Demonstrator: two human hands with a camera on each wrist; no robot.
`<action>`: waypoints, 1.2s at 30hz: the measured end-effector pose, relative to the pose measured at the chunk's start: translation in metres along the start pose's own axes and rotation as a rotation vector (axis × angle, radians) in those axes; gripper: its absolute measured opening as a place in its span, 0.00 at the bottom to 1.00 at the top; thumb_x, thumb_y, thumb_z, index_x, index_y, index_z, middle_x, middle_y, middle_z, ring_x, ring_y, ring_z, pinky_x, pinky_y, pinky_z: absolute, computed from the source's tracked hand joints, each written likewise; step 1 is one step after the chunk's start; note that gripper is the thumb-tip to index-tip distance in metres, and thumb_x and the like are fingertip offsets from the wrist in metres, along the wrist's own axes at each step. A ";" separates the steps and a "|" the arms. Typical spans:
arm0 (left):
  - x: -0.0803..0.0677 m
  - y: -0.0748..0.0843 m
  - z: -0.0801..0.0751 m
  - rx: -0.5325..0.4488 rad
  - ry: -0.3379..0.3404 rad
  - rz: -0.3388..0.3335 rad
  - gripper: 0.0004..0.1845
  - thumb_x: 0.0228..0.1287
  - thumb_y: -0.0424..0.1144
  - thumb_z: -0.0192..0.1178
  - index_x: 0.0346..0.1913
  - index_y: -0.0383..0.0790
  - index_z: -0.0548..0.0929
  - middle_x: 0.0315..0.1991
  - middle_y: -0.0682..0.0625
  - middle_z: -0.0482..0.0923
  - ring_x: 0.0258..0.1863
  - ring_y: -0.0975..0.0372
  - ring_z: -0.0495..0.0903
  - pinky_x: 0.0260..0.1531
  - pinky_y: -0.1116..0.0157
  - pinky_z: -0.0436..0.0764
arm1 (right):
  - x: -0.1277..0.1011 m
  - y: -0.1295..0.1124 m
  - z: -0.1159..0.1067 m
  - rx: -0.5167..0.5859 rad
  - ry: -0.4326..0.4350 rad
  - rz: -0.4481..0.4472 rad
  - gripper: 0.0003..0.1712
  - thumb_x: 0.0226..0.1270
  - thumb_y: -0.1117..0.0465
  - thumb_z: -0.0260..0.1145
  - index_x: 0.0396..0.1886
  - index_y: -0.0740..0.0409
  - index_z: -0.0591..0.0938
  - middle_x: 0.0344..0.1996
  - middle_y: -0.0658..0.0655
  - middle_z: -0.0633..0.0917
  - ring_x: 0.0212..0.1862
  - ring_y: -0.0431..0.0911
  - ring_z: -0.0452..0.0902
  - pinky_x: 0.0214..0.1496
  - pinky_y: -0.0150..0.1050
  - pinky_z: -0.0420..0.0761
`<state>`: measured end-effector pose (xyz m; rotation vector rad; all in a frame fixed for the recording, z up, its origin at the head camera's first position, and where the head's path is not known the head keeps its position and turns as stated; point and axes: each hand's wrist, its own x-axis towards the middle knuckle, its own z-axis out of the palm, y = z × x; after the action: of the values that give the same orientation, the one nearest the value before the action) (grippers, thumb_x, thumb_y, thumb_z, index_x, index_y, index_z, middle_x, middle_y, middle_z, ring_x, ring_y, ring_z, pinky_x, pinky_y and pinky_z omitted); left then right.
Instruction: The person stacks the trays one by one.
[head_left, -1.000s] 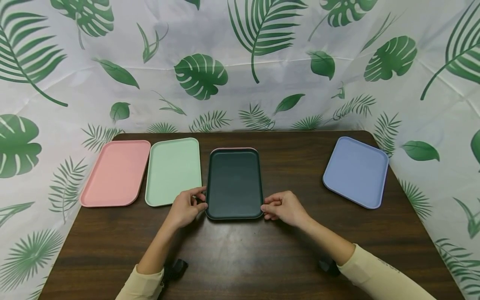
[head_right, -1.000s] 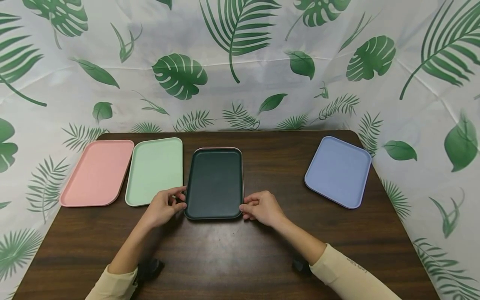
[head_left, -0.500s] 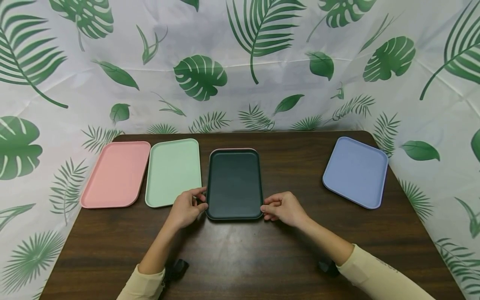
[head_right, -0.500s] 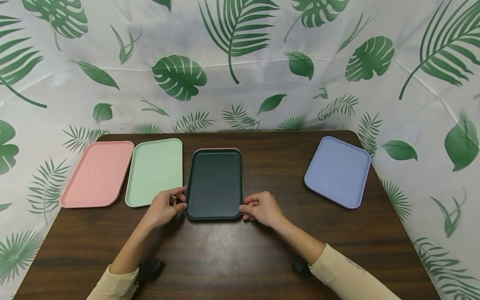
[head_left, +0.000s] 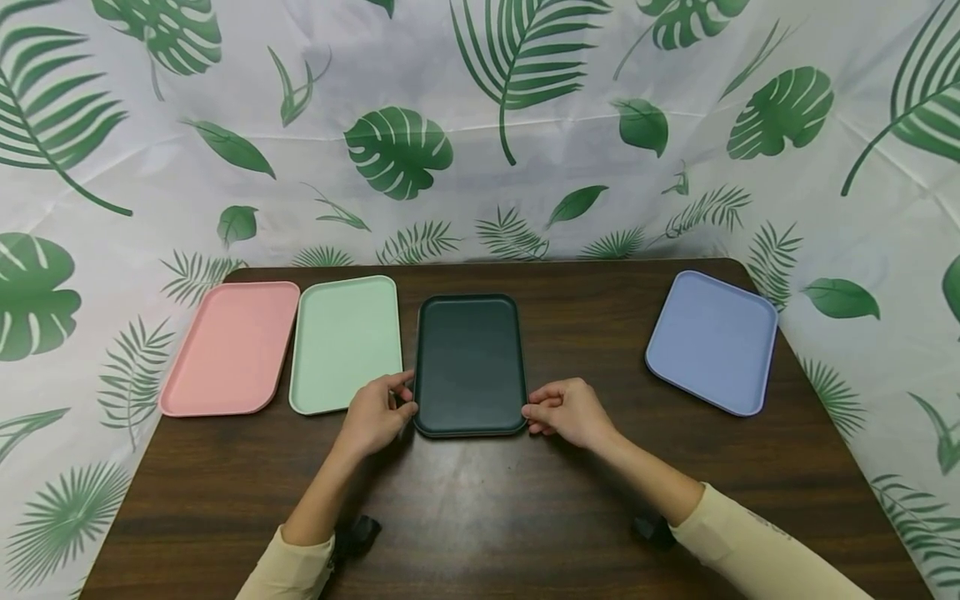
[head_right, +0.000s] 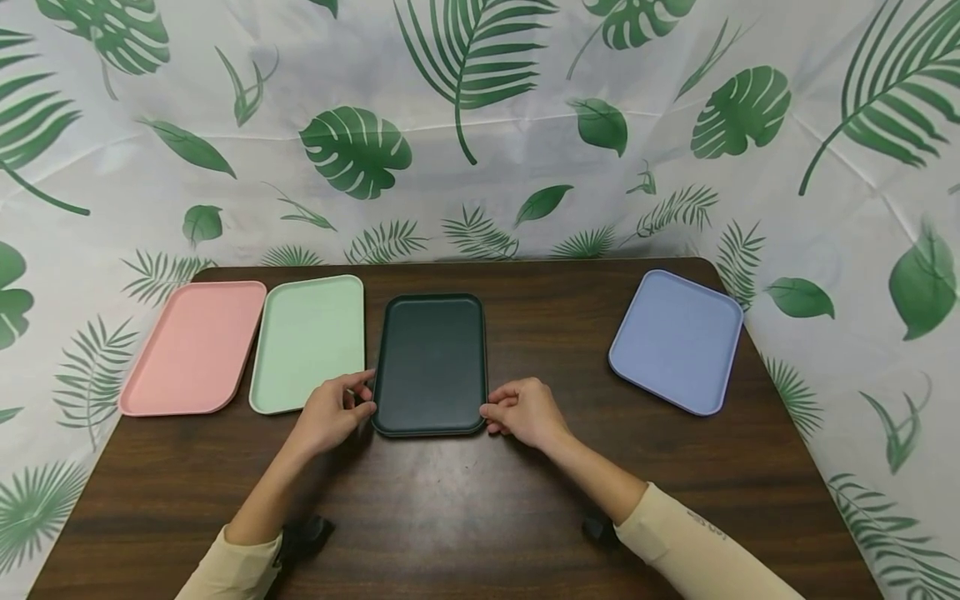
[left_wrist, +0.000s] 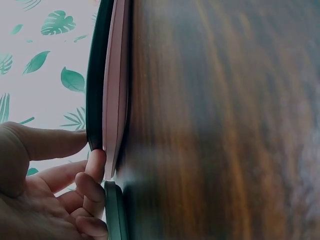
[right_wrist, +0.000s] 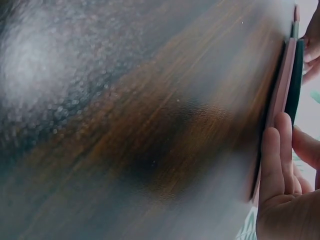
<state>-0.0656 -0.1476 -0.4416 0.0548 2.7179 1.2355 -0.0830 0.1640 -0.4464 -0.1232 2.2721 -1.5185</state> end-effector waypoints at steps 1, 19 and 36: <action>0.000 0.001 0.000 0.002 0.004 0.001 0.28 0.61 0.32 0.66 0.65 0.36 0.76 0.35 0.53 0.78 0.19 0.61 0.70 0.21 0.64 0.69 | 0.000 0.000 0.000 -0.006 0.005 0.001 0.14 0.62 0.64 0.72 0.42 0.72 0.84 0.26 0.58 0.88 0.28 0.50 0.86 0.30 0.42 0.84; -0.001 0.001 0.000 0.025 0.045 0.010 0.24 0.62 0.35 0.66 0.62 0.37 0.79 0.34 0.53 0.79 0.16 0.62 0.69 0.19 0.64 0.68 | -0.002 0.001 -0.004 0.028 0.000 0.015 0.15 0.63 0.63 0.71 0.44 0.71 0.84 0.27 0.60 0.88 0.29 0.50 0.87 0.31 0.42 0.84; 0.007 0.060 0.008 0.108 0.211 0.283 0.21 0.62 0.37 0.67 0.59 0.41 0.82 0.36 0.50 0.80 0.18 0.66 0.65 0.20 0.64 0.67 | -0.030 0.013 -0.073 0.102 0.082 0.022 0.23 0.69 0.58 0.67 0.51 0.77 0.80 0.33 0.69 0.86 0.32 0.53 0.87 0.35 0.44 0.84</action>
<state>-0.0728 -0.1013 -0.4029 0.3532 3.0416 1.2226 -0.0813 0.2409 -0.4264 -0.0068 2.2451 -1.6521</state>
